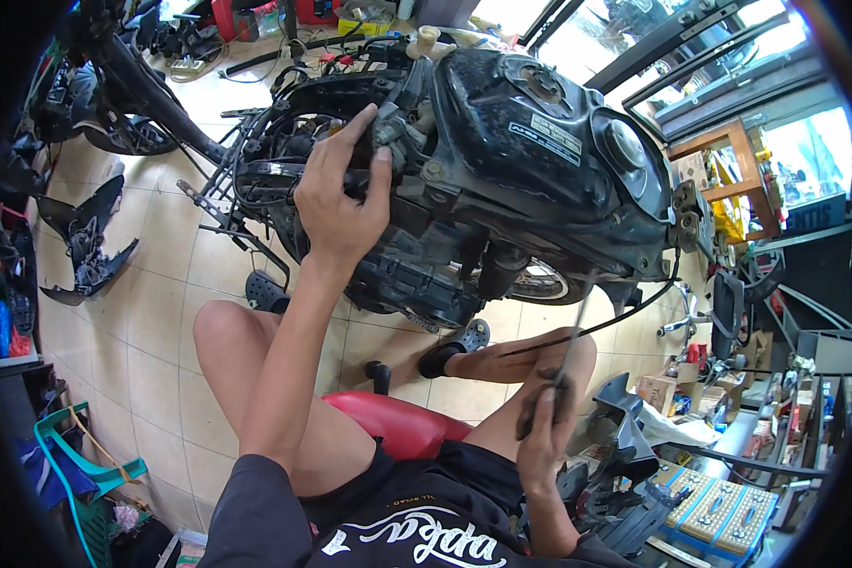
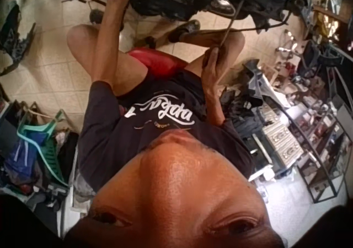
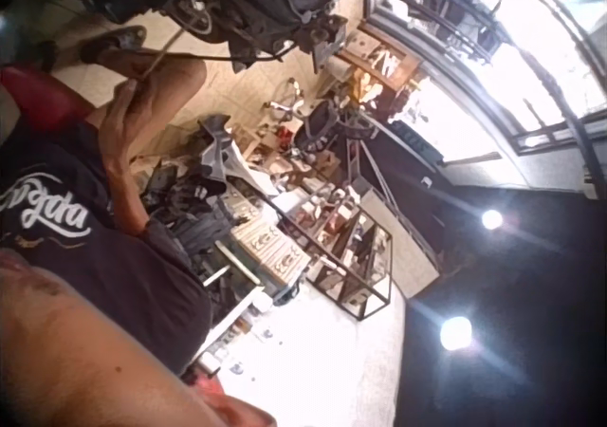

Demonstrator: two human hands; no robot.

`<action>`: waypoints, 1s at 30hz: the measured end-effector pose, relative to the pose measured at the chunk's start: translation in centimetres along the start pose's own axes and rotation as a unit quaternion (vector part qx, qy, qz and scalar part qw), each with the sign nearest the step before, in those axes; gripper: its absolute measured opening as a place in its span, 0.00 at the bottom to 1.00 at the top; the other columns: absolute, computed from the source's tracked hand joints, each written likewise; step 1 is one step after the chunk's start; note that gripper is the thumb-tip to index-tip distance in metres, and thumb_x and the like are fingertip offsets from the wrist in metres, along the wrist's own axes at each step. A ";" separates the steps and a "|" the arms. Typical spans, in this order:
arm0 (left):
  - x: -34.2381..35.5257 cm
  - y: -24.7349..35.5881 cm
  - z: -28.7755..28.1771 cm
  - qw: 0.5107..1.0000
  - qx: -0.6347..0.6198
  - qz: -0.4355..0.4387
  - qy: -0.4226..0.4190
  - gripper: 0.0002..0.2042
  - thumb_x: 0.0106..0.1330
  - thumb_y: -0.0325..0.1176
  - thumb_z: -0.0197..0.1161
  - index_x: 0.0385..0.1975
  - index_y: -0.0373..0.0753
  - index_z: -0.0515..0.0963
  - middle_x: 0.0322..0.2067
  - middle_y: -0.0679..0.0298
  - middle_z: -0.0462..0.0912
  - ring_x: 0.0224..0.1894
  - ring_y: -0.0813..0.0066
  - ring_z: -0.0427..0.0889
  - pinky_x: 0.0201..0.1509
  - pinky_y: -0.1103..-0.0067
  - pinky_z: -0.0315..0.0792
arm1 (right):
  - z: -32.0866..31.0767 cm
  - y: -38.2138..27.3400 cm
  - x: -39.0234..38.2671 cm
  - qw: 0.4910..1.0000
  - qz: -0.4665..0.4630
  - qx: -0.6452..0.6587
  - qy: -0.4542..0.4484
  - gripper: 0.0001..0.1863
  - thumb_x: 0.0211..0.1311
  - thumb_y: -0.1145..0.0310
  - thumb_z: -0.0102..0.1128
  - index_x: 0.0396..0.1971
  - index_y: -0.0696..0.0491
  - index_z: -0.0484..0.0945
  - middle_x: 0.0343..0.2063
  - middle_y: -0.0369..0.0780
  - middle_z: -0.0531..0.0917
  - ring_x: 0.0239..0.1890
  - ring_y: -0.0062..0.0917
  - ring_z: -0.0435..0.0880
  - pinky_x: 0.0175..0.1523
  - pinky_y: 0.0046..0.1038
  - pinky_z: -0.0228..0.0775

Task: Repairing components of a motorcycle using hand tools like screwdrivers and wrenches.

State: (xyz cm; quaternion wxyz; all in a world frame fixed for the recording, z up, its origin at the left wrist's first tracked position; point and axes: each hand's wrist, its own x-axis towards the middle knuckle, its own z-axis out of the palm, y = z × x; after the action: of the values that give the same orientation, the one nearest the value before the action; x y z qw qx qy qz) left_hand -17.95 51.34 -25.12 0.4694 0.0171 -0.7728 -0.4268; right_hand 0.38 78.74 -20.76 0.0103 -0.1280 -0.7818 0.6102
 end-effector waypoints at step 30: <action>-1.2 -0.5 -2.9 0.999 0.010 -0.003 0.041 0.08 0.61 0.25 0.60 0.39 0.40 0.81 0.44 0.56 0.78 0.50 0.56 0.75 0.57 0.66 0.66 | 5.8 -3.7 2.3 0.979 -0.095 -0.135 -0.121 0.14 0.71 0.71 0.53 0.49 0.63 0.77 0.32 0.35 0.78 0.31 0.13 0.73 0.36 0.15 0.64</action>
State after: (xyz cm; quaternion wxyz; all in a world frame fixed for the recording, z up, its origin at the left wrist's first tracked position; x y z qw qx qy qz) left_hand -15.30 49.63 -25.74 0.4987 0.0418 -0.7575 -0.4193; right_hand -3.57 72.91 -19.05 -0.0437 0.0214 -0.8611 0.5060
